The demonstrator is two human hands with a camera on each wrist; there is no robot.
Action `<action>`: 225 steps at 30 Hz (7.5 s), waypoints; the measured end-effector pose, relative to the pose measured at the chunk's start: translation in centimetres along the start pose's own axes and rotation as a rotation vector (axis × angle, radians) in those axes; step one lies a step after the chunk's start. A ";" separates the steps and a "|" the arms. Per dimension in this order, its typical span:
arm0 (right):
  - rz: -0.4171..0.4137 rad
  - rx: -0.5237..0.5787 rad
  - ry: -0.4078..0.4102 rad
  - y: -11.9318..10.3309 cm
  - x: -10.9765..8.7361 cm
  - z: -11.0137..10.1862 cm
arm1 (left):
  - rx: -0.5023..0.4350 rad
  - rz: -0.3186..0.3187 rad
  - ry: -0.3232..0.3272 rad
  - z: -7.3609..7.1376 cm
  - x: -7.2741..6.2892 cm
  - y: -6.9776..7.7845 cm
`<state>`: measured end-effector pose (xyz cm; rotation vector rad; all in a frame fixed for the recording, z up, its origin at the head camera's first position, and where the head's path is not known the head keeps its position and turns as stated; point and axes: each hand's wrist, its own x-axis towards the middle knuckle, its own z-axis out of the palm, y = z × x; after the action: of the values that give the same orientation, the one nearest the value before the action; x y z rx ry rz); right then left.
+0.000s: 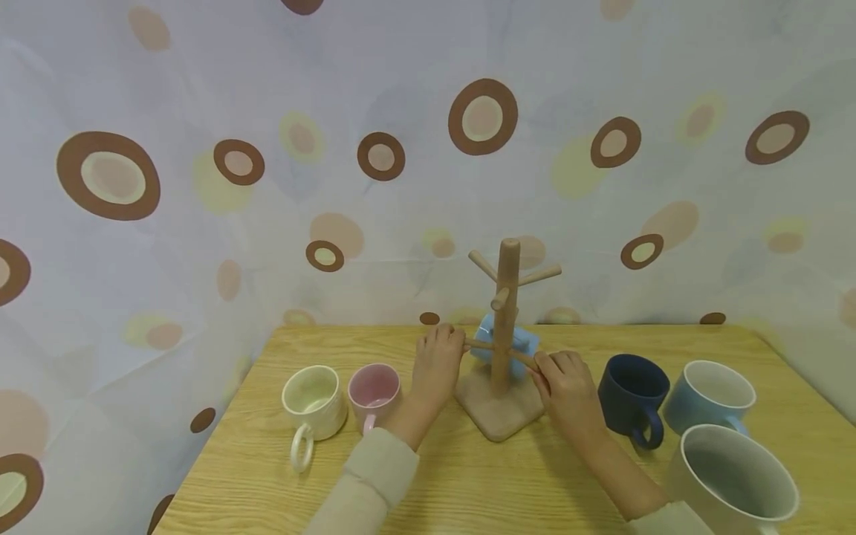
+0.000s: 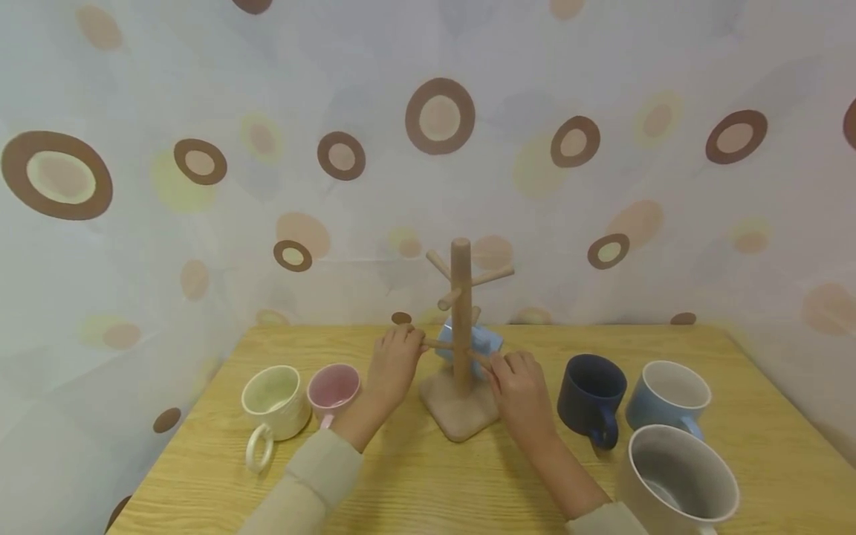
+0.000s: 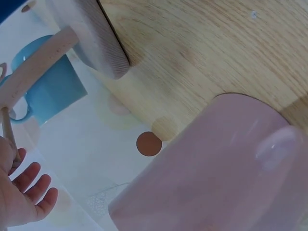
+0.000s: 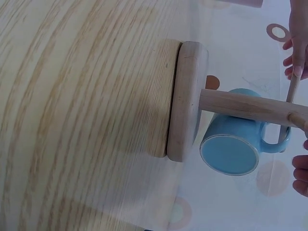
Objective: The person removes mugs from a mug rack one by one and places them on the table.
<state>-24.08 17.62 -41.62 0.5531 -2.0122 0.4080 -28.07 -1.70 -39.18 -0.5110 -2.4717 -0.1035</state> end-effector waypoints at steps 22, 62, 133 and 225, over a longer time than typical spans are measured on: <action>-0.165 -0.070 0.032 -0.6 0.4 0.0 | -0.064 0.003 0.006 0.4 0.2 -0.4; -0.146 -0.358 0.132 -5.2 0.8 1.1 | -0.058 0.060 -0.040 1.1 2.5 -1.6; 0.853 0.442 -0.485 3.0 0.9 0.1 | -0.128 0.081 -0.001 -1.8 -2.5 3.6; 1.530 0.971 -0.465 1.2 -2.5 -2.4 | -0.137 0.131 0.100 -1.9 -2.6 3.8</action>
<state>-21.90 20.34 -42.74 -0.5729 -2.2151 2.3860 -23.61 0.58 -39.30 -0.7073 -2.3377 -0.2404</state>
